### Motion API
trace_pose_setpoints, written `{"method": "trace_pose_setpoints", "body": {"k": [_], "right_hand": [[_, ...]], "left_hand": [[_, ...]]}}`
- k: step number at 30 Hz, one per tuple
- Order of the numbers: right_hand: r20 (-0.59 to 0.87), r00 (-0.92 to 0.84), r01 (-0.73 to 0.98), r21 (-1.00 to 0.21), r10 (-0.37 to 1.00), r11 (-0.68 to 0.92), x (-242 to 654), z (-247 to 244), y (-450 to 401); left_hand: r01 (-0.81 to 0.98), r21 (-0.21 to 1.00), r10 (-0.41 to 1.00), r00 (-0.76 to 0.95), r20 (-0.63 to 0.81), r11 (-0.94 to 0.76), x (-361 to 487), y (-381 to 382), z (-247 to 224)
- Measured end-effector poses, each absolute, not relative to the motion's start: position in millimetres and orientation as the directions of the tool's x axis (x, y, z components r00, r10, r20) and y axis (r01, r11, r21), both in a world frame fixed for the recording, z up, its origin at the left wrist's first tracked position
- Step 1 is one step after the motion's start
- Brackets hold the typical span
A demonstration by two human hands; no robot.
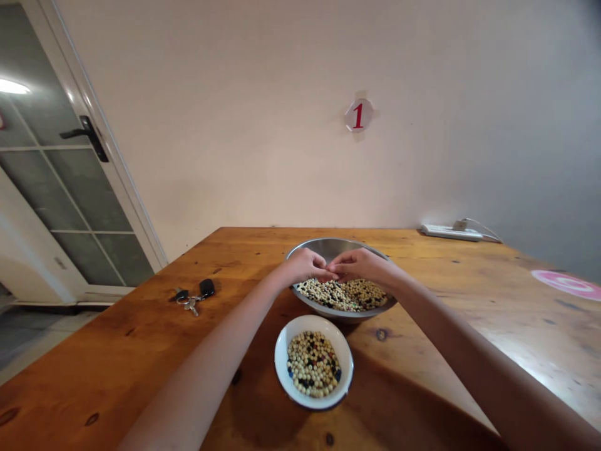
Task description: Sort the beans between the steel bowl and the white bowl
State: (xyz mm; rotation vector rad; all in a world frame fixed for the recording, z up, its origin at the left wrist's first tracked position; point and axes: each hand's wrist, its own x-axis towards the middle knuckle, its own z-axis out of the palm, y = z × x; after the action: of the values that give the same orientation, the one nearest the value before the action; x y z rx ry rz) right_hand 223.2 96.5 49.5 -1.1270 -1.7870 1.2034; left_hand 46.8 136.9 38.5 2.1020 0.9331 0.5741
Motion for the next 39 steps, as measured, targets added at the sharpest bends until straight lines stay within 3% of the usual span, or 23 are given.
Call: {"method": "trace_pose_setpoints", "body": {"k": [8,23,31,35,39], "right_hand": [[-0.014,-0.447,0.179,-0.981,0.895,0.074,226.0,49.3,93.0],[-0.004,-0.418,0.178,-0.981,0.909,0.077,229.1,45.6,98.3],[0.065,-0.353,0.135,-0.984,0.933,0.119,229.8,47.8,99.0],[0.070,-0.371,0.121,-0.985,0.926,0.122,229.8,48.7,98.4],[0.071,-0.387,0.107,-0.987,0.919,0.121,231.1,47.4,100.2]], "left_hand": [[0.489,0.675,0.743,0.657,0.132,-0.553,46.5,132.2,42.7],[0.493,0.555,0.679,0.709,0.191,-0.670,47.0,133.5,42.1],[0.370,0.680,0.708,0.633,0.314,-0.632,47.2,135.3,41.3],[0.292,0.638,0.645,0.630,0.432,-0.713,47.1,142.9,35.3],[0.328,0.592,0.647,0.599,0.471,-0.736,46.6,143.2,35.4]]}}
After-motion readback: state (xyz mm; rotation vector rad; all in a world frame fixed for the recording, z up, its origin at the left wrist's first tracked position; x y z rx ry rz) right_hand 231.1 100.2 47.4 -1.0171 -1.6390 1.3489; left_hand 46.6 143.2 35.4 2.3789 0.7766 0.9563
